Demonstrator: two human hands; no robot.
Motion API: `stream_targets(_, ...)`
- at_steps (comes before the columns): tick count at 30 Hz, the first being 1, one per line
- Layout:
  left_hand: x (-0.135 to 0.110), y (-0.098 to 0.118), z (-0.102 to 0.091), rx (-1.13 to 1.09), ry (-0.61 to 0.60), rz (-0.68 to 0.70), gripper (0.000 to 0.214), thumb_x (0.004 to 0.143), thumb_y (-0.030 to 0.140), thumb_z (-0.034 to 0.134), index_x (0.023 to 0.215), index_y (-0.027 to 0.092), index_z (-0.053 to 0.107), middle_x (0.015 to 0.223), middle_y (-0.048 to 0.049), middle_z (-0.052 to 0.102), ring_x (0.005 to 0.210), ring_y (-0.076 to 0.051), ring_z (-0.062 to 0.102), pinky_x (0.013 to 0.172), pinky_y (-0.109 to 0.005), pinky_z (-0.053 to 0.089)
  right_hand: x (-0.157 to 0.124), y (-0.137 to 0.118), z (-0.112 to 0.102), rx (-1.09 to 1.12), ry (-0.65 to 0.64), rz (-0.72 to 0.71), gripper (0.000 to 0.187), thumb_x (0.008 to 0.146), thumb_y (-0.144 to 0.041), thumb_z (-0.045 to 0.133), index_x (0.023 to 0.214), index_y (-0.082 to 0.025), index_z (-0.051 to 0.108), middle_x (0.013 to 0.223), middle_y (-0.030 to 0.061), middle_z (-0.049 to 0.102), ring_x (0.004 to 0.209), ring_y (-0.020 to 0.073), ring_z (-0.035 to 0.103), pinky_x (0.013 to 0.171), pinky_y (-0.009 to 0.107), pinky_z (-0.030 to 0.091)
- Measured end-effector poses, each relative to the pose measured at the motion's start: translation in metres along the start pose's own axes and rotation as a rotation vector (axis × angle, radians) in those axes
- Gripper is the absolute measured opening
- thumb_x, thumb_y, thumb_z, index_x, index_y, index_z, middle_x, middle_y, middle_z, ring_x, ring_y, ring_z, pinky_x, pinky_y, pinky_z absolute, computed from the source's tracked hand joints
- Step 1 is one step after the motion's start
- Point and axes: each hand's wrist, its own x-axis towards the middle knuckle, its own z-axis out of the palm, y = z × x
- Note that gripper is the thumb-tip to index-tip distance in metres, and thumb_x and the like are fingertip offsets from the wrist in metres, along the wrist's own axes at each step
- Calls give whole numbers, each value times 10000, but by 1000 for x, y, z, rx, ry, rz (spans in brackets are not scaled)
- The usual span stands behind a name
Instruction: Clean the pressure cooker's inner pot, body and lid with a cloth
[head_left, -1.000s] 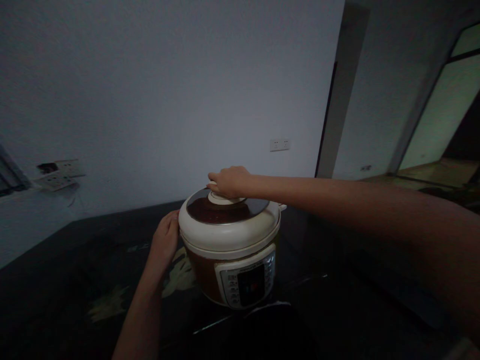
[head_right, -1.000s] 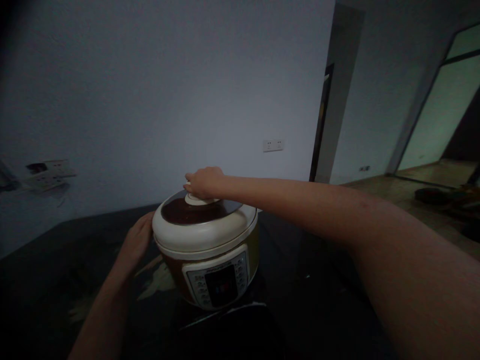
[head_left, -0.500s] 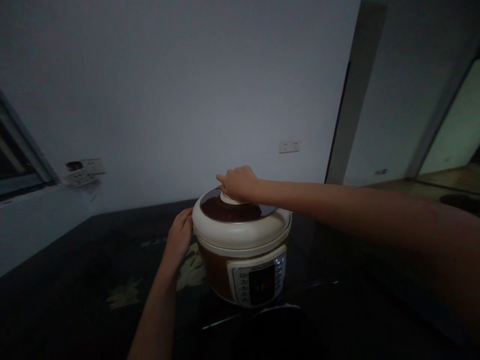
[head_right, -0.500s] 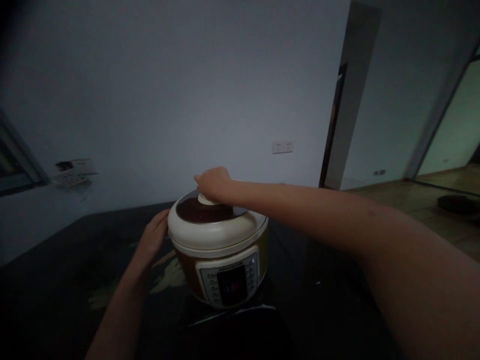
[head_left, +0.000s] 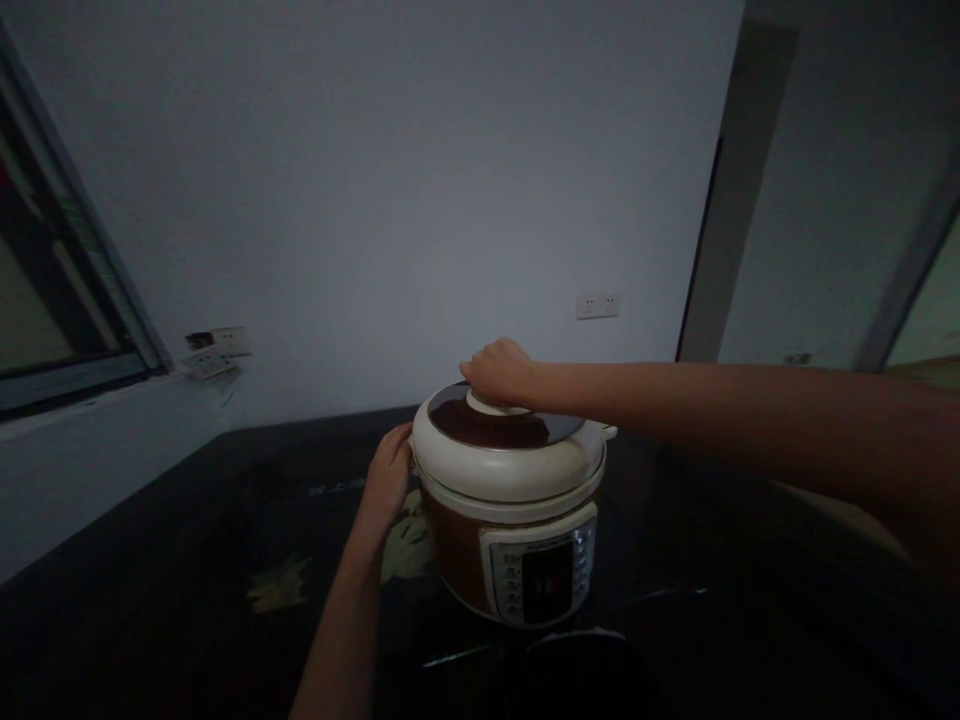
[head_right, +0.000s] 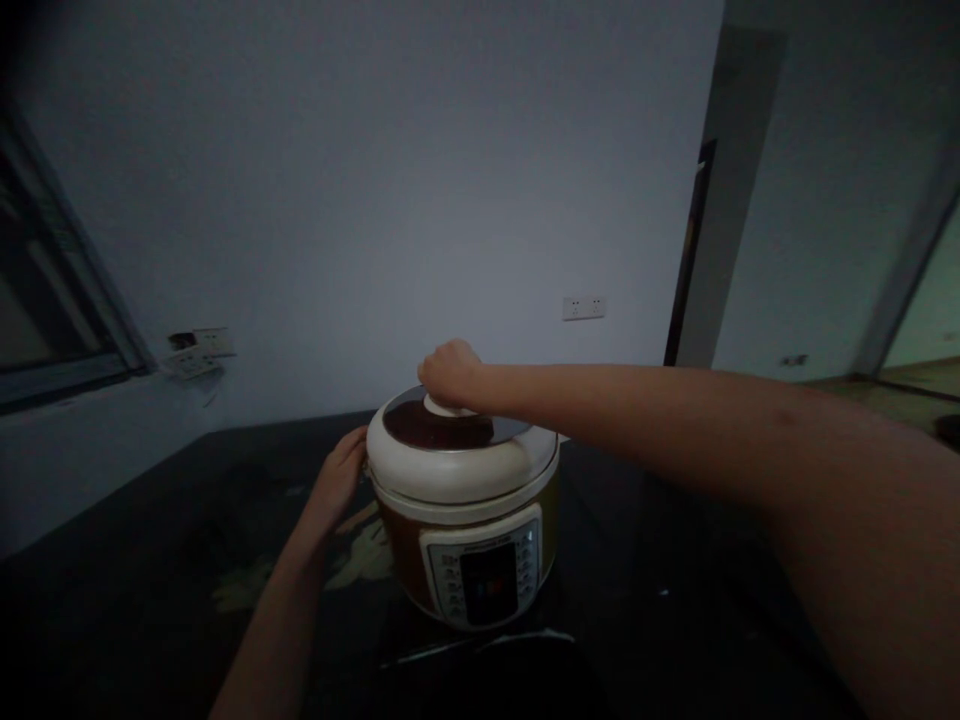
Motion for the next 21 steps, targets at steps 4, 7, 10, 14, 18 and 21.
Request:
stream_targets(4, 1, -4, 1, -5, 25, -8, 415, 778, 312, 405, 1065, 129, 641, 1222, -154, 628, 1187, -261, 543, 1049, -440, 366, -2, 12, -9, -24, -1, 35, 297, 934, -172, 412, 1094, -115, 655, 1032, 194, 693, 969, 286, 646, 740, 369, 463)
stream_targets(7, 1, -5, 2, -4, 37, -15, 424, 785, 313, 401, 1083, 128, 639, 1247, -155, 617, 1201, -255, 538, 1058, -433, 362, -5, 25, -15, -40, 10, 71, 305, 936, -170, 402, 1106, -119, 650, 1039, 195, 690, 968, 295, 642, 753, 390, 462)
stream_targets(10, 0, -4, 2, 5, 45, -30, 419, 786, 300, 396, 1080, 136, 645, 1252, -146, 617, 1210, -242, 537, 1068, -419, 358, -6, 41, -20, -52, 22, 121, 321, 939, -177, 390, 1130, -121, 641, 1041, 201, 685, 964, 300, 640, 751, 403, 463)
stream_targets(14, -1, 1, 3, 31, 39, -53, 444, 792, 314, 390, 1101, 122, 644, 1268, -152, 608, 1223, -242, 527, 1084, -417, 340, -7, 65, -23, -55, 38, 223, 336, 945, -244, 386, 1147, -150, 639, 1043, 188, 679, 968, 298, 632, 744, 396, 458)
stream_targets(18, -2, 6, 2, 61, 27, -56, 485, 792, 317, 372, 1133, 88, 631, 1274, -170, 601, 1226, -254, 523, 1082, -422, 344, -14, 91, -22, -30, 65, 332, 370, 952, -274, 356, 1159, -159, 640, 1054, 194, 673, 959, 313, 637, 716, 394, 466)
stream_targets(21, -3, 8, 1, 74, 21, -72, 515, 788, 324, 367, 1162, 69, 614, 1280, -178, 595, 1226, -263, 520, 1079, -431, 346, -23, 108, -21, 3, 103, 407, 380, 955, -280, 344, 1129, -154, 657, 1042, 193, 677, 939, 316, 649, 711, 391, 475)
